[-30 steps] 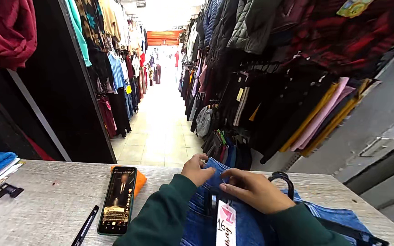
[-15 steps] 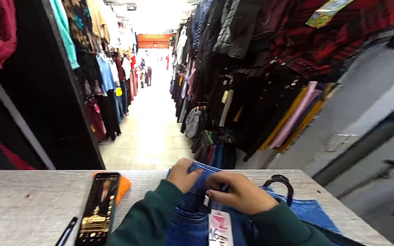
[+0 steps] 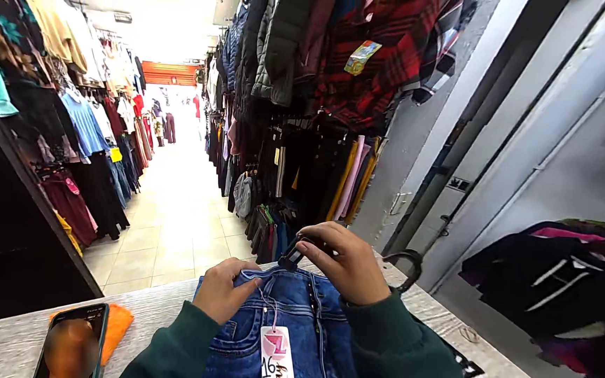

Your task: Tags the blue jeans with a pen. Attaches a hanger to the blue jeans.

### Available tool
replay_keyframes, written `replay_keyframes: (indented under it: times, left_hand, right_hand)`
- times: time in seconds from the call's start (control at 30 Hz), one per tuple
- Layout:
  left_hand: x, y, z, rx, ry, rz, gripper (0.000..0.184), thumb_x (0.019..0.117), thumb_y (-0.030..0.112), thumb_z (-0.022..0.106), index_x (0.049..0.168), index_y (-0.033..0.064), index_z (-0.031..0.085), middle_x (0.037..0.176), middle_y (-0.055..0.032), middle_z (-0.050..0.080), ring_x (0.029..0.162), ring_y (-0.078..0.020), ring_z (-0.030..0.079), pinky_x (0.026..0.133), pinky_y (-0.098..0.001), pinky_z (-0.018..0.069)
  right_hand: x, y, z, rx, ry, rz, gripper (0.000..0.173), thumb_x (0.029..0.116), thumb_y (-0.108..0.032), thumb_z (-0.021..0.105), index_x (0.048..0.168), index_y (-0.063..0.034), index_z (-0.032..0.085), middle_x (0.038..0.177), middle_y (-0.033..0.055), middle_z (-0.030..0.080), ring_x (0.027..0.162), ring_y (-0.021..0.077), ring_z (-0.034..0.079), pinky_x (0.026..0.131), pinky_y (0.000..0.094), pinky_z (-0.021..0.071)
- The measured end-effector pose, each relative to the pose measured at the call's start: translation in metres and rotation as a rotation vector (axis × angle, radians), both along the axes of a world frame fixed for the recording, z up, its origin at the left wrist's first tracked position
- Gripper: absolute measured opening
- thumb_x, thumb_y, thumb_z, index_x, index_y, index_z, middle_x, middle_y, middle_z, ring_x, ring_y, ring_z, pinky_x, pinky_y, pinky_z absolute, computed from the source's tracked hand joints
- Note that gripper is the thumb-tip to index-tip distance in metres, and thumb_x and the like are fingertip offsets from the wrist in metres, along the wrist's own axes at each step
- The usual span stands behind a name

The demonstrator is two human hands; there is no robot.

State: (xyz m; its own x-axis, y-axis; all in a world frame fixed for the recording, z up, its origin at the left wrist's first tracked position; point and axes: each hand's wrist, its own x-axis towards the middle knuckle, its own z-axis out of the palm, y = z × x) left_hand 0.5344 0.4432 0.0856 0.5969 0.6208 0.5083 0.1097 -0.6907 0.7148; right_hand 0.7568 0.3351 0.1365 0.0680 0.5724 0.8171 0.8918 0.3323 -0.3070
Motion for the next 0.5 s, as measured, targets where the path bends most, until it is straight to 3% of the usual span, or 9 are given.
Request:
replay_keyframes:
  times: [0.07,0.17,0.33,0.5]
  left_hand:
    - [-0.002,-0.001,0.004,0.073,-0.041,-0.052,0.019,0.0886,0.021,0.073,0.099,0.0058,0.080,0.094,-0.0080,0.074,0.092,-0.0098,0.069,0.084,-0.0243,0.0554]
    - [-0.008,-0.003,0.012,0.164,-0.087,-0.133,0.017,0.0870,0.020,0.076,0.096,0.0059,0.080,0.091,-0.0057,0.074,0.090,-0.0055,0.069,0.083,-0.0196,0.0551]
    - [-0.015,-0.003,0.021,0.289,-0.158,-0.229,0.017,0.0863,0.018,0.078,0.095,0.0036,0.077,0.090,-0.0060,0.074,0.088,-0.0033,0.069,0.082,-0.0165,0.0546]
    - [-0.018,-0.005,0.025,0.339,-0.162,-0.280,0.016,0.0871,0.013,0.075,0.097,0.0017,0.074,0.091,-0.0077,0.075,0.088,-0.0042,0.069,0.082,-0.0167,0.0552]
  right_hand:
    - [-0.010,-0.012,0.010,0.083,-0.102,0.007,0.028,0.0931,-0.032,0.073,0.113,-0.0125,0.073,0.108,-0.0020,0.068,0.086,0.0049,0.066,0.069,0.0245,0.0584]
    - [-0.017,-0.018,0.012,0.086,-0.173,0.160,0.024,0.0884,-0.027,0.077,0.108,-0.0138,0.073,0.108,-0.0024,0.068,0.104,0.0111,0.065,0.087,0.0300,0.0591]
    - [-0.013,-0.016,0.006,-0.068,-0.146,0.352,0.020,0.0930,-0.028,0.075,0.105,-0.0129,0.077,0.103,-0.0037,0.072,0.100,0.0085,0.067,0.086,0.0261,0.0578]
    - [-0.011,-0.020,0.008,-0.102,-0.152,0.409,0.019,0.0943,-0.027,0.074,0.106,-0.0119,0.078,0.103,-0.0013,0.073,0.100,0.0098,0.067,0.087,0.0273,0.0582]
